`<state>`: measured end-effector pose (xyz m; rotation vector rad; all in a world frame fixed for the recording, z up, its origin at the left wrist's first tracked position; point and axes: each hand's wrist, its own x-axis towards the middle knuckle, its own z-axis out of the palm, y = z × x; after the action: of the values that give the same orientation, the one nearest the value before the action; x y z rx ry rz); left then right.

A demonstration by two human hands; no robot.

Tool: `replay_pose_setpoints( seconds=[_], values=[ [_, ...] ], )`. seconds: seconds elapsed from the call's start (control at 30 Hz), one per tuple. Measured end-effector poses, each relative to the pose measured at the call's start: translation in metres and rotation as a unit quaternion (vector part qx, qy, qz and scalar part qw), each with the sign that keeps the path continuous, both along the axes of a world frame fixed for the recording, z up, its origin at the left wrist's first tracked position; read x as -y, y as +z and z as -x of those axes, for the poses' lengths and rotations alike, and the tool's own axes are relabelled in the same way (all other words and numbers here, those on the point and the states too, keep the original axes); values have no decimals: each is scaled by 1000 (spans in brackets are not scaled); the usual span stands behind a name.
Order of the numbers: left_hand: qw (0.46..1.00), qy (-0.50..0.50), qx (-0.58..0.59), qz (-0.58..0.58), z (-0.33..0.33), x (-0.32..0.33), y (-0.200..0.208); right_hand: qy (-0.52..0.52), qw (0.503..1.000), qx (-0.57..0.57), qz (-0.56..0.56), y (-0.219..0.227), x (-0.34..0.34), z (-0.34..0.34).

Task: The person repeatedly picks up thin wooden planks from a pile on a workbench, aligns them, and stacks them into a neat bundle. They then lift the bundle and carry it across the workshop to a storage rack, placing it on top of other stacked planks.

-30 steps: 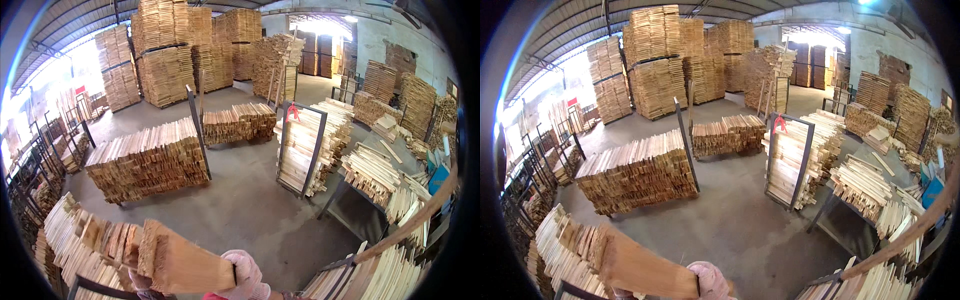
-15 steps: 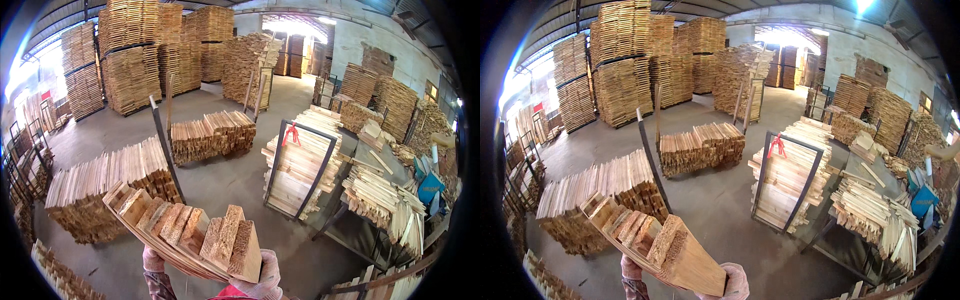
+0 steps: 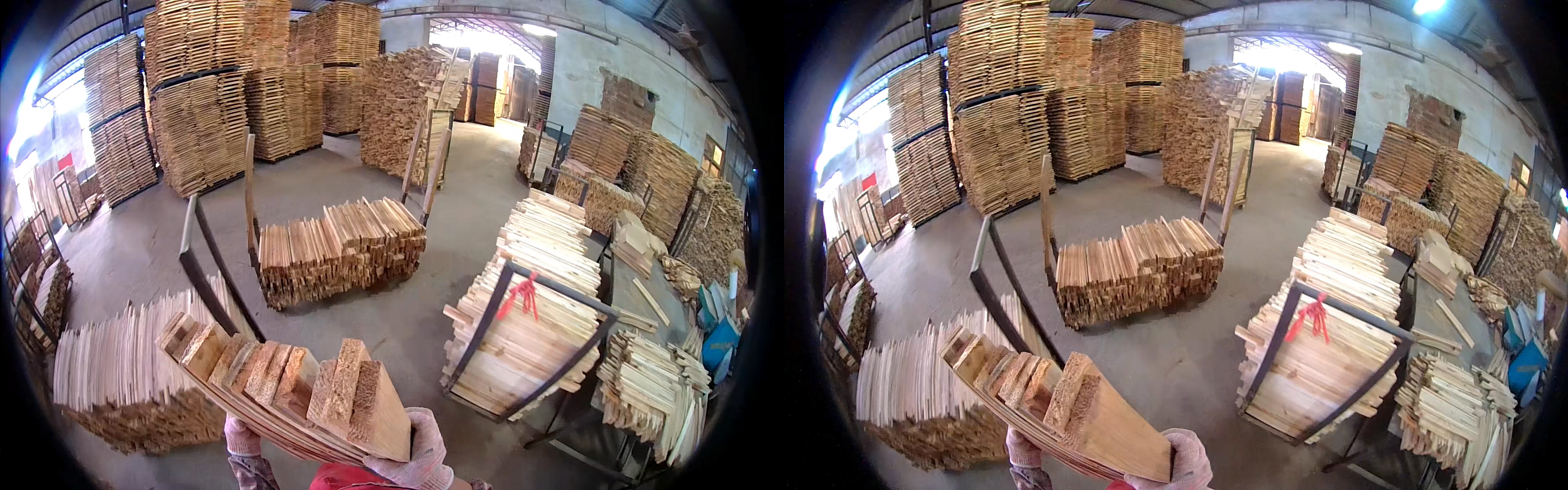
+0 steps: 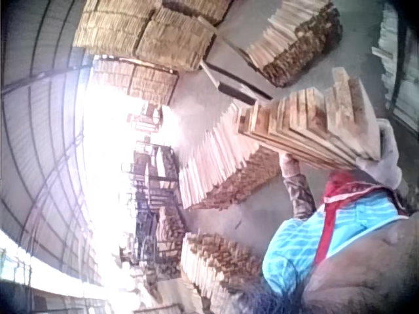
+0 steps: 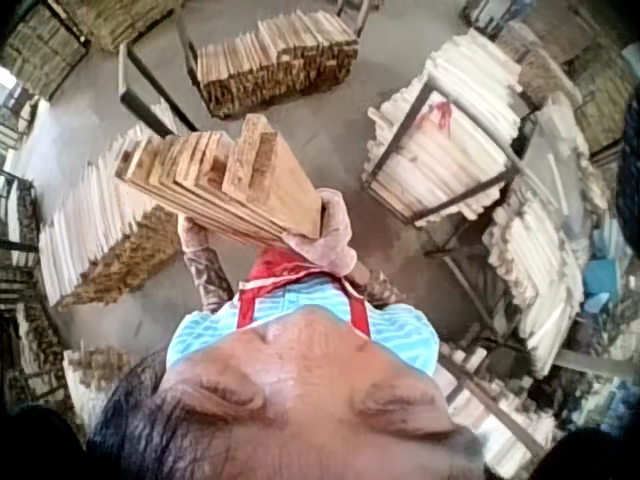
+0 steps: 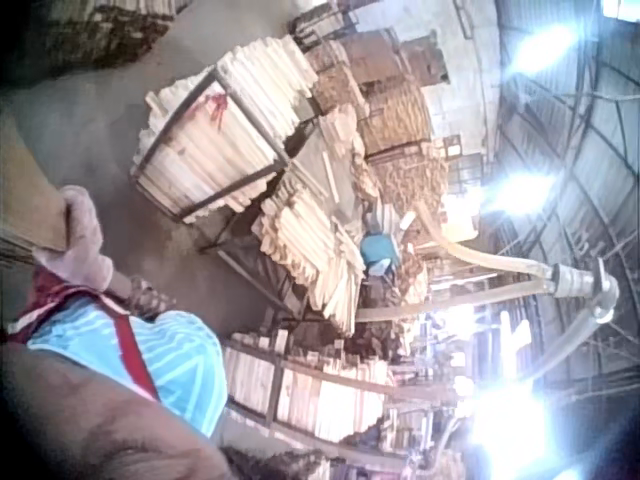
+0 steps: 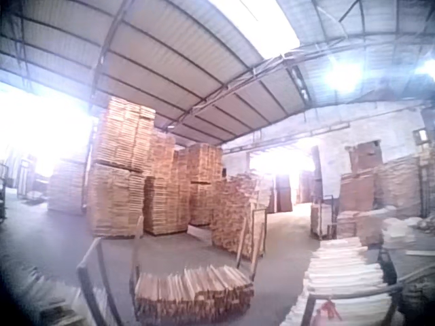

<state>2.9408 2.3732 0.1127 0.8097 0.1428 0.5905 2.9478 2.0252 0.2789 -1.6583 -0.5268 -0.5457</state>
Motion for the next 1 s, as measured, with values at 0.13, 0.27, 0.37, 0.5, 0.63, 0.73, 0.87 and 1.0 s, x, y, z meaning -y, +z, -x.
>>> replay_pose_setpoints(
  seconds=[0.13,0.27,0.37,0.5,0.63,0.73,0.87,1.0],
  values=[
    [1000,24,-19,0,-110,-30,-1,3,999,-37,9,-27,-27,-120],
    [996,-66,22,-53,-240,-52,4,32,996,-74,-48,-37,-58,-227],
    [993,-81,23,-85,-322,-78,17,6,997,-74,-2,-28,-78,-302],
    [995,-44,9,-84,-405,-107,24,17,996,-87,-20,-27,-108,-397],
    [992,-31,37,-116,-490,-133,28,67,993,-85,-45,-38,-144,-508],
    [995,-20,36,-96,-541,-171,0,108,990,-89,-29,-50,-165,-590],
    [990,56,9,-132,-607,-198,0,145,984,-100,22,-49,-198,-700],
    [991,74,-69,-88,-668,-207,0,162,971,-143,102,-48,-221,-804]
  ],
)
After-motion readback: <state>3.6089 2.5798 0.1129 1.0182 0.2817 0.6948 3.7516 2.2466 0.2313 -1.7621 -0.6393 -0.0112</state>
